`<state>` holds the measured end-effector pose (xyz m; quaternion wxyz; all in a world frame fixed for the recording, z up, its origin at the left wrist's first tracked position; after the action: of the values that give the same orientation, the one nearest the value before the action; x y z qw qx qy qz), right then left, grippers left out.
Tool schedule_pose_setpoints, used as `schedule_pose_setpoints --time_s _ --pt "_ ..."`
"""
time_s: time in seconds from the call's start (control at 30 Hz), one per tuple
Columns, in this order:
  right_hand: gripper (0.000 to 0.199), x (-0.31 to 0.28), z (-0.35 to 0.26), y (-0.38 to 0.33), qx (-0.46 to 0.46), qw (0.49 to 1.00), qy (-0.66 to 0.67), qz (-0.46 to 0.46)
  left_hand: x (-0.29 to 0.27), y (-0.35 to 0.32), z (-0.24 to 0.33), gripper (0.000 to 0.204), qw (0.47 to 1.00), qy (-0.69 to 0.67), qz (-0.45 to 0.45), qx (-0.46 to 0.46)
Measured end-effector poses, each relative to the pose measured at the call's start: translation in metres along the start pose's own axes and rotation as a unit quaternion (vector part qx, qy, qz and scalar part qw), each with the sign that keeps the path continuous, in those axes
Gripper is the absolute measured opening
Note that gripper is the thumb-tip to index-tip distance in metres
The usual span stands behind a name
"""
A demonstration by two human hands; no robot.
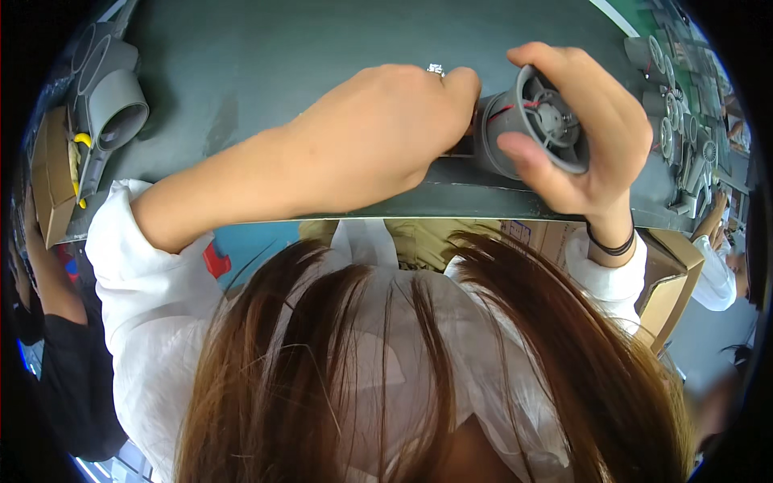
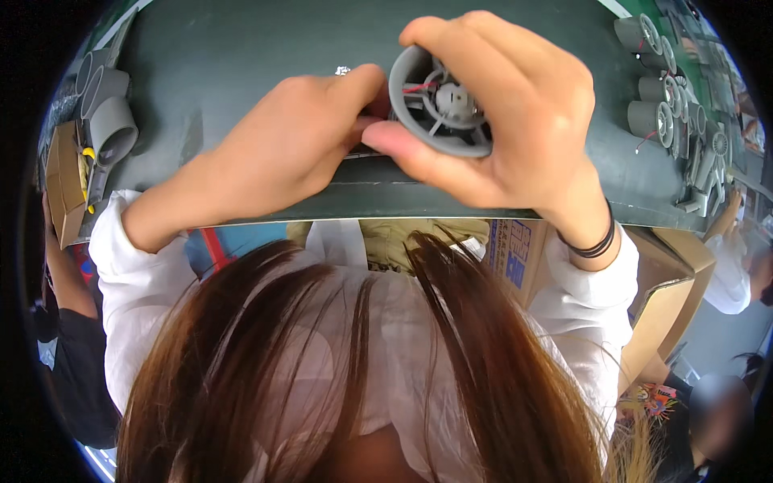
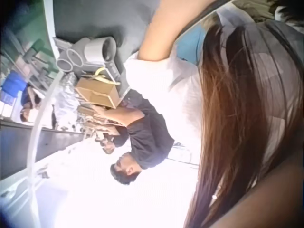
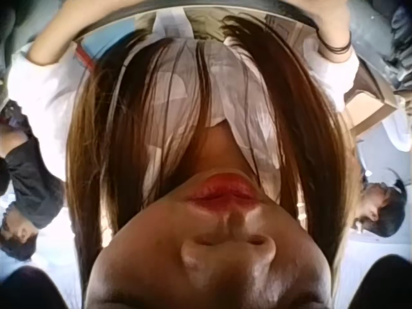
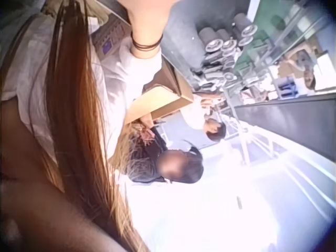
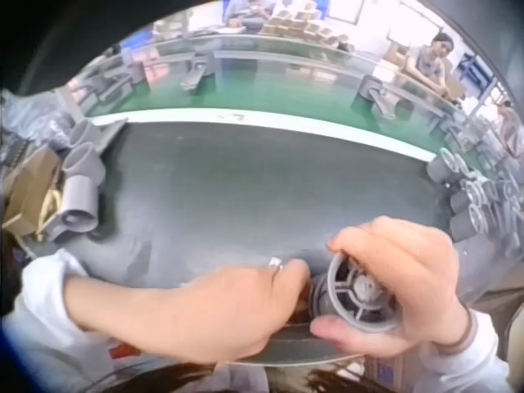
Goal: Assembling small handheld fans by fitting electronic components and motors into plastic casings at a manual assembly station.
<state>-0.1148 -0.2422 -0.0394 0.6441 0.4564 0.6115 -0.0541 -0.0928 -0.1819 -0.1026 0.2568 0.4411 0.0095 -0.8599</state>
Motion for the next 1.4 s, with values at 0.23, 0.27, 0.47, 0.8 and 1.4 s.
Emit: schedule_pose_setpoints --time_s 0.23,0.27,0.47,0.8,1.4 --pt "0.044 0.006 0.022 0.002 0.031 0.989 0.142 0.005 -0.003 0.007 -0.016 0.009 0.979 -0.195 -0.038 -0.049" --pt "0.042 0.009 0.033 -0.004 0.108 0.983 0.148 -0.019 -0.001 0.008 -0.017 0.008 0.977 -0.199 -0.049 -0.054" --pt "0.04 0.007 0.024 0.005 0.067 0.991 0.117 0.025 0.0 0.006 -0.02 0.016 0.974 -0.193 -0.095 -0.078" --pt "0.049 0.002 0.016 -0.003 0.042 0.989 0.13 0.062 -0.003 0.005 -0.012 0.009 0.982 -0.154 -0.081 -0.08" --pt "0.059 0.007 -0.001 -0.002 -0.043 0.997 0.051 0.031 -0.005 0.003 -0.014 0.007 0.989 -0.106 -0.06 -0.09"
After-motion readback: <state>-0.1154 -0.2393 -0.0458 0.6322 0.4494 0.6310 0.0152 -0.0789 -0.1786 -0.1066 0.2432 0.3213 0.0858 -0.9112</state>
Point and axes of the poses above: each hand's wrist, its own y-axis towards the middle knuckle, its own x-axis out of the palm, z = x × y, the point moved 10 cm from there along y, towards the middle knuckle, and after that the axes turned 8 degrees about -x, right-handed, at the moved point
